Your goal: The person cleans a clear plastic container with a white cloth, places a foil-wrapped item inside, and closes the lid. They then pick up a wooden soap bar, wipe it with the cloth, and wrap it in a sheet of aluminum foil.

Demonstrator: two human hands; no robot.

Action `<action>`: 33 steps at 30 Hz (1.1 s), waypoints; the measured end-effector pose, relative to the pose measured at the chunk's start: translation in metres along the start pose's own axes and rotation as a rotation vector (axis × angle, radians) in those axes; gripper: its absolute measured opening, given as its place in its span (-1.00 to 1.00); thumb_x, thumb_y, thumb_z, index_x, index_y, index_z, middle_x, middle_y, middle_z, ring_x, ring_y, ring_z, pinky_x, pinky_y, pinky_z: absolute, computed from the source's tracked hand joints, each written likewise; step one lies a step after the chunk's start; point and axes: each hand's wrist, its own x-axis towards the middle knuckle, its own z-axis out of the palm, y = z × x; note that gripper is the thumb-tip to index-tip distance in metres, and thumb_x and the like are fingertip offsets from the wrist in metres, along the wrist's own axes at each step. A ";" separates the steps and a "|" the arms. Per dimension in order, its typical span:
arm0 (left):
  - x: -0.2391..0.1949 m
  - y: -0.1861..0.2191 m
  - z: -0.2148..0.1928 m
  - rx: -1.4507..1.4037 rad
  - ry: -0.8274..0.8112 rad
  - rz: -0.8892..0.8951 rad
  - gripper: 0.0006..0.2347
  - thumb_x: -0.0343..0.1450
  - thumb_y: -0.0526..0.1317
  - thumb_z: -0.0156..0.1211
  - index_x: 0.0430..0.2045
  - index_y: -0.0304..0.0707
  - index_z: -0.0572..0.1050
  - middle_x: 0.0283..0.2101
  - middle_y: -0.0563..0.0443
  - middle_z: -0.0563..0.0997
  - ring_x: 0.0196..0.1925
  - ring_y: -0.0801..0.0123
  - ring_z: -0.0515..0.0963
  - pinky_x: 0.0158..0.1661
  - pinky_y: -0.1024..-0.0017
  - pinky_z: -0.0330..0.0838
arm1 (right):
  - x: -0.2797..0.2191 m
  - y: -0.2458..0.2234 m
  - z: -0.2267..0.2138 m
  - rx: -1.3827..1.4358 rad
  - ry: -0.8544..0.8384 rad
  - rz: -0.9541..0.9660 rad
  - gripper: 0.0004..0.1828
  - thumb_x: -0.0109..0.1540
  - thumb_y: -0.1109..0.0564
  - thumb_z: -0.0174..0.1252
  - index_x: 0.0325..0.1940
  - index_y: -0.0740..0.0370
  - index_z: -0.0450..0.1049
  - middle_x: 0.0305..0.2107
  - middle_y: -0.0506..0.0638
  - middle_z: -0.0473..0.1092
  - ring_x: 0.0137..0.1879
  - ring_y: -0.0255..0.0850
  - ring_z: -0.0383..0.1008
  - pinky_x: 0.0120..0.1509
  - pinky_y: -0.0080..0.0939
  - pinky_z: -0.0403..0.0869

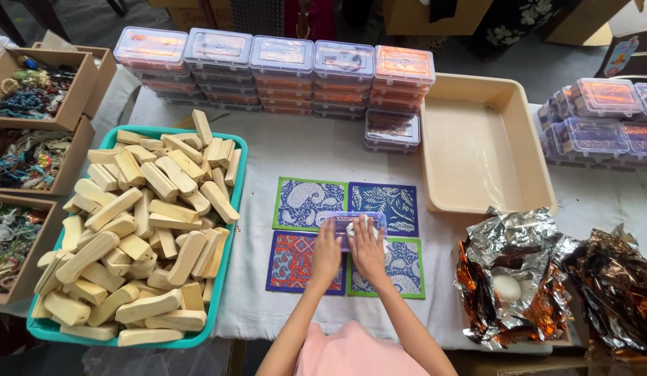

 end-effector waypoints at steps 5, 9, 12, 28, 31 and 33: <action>-0.010 -0.045 0.034 -0.293 0.005 -0.266 -0.50 0.53 -0.16 0.08 0.37 -0.33 0.18 0.39 -0.29 0.30 0.37 -0.07 0.36 0.25 0.15 0.32 | -0.011 0.009 -0.029 0.265 -0.073 -0.144 -0.34 0.44 -0.11 -0.30 0.62 0.12 -0.08 0.57 0.04 -0.18 0.66 -0.04 -0.31 0.64 0.22 -0.30; -0.008 -0.053 0.037 -0.409 -0.051 -0.354 -0.49 0.51 -0.13 0.07 0.41 -0.08 0.18 0.36 -0.21 0.41 0.35 0.02 0.45 0.24 0.21 0.39 | -0.001 0.030 -0.013 0.024 -0.049 -0.175 -0.35 0.44 -0.15 -0.33 0.61 0.06 -0.07 0.55 -0.05 -0.16 0.65 -0.09 -0.33 0.62 0.23 -0.37; -0.007 -0.053 0.026 -0.460 -0.110 -0.359 -0.50 0.53 -0.14 0.02 0.43 0.00 0.13 0.38 -0.19 0.38 0.38 0.02 0.40 0.26 0.20 0.35 | 0.024 0.019 -0.002 -0.100 0.080 -0.137 -0.35 0.45 -0.16 -0.40 0.61 0.07 -0.11 0.55 -0.04 -0.19 0.66 -0.11 -0.37 0.62 0.23 -0.43; -0.011 -0.079 0.035 -0.878 -0.080 -0.408 -0.56 0.47 -0.22 0.21 0.29 -0.19 0.38 0.24 -0.23 0.54 0.26 0.18 0.56 0.22 0.33 0.41 | 0.000 0.017 0.015 0.008 0.067 -0.045 -0.33 0.47 -0.09 -0.50 0.65 0.16 -0.26 0.59 -0.02 -0.33 0.67 -0.12 -0.46 0.66 0.18 -0.43; -0.013 -0.098 0.053 -1.135 -0.068 -0.465 -0.56 0.42 -0.28 0.31 0.23 -0.34 0.45 0.17 -0.22 0.62 0.16 0.30 0.62 0.16 0.41 0.49 | 0.019 0.024 0.016 -0.186 0.127 0.071 -0.32 0.44 -0.19 -0.50 0.62 0.04 -0.31 0.56 -0.09 -0.39 0.64 -0.16 -0.55 0.60 0.19 -0.50; -0.014 -0.091 0.048 -1.126 -0.083 -0.482 -0.56 0.42 -0.28 0.31 0.22 -0.34 0.45 0.15 -0.20 0.63 0.13 0.34 0.63 0.13 0.43 0.50 | 0.031 0.012 0.017 -0.171 0.201 0.070 -0.31 0.45 -0.19 -0.51 0.62 0.08 -0.34 0.57 -0.07 -0.44 0.63 -0.16 -0.59 0.59 0.18 -0.53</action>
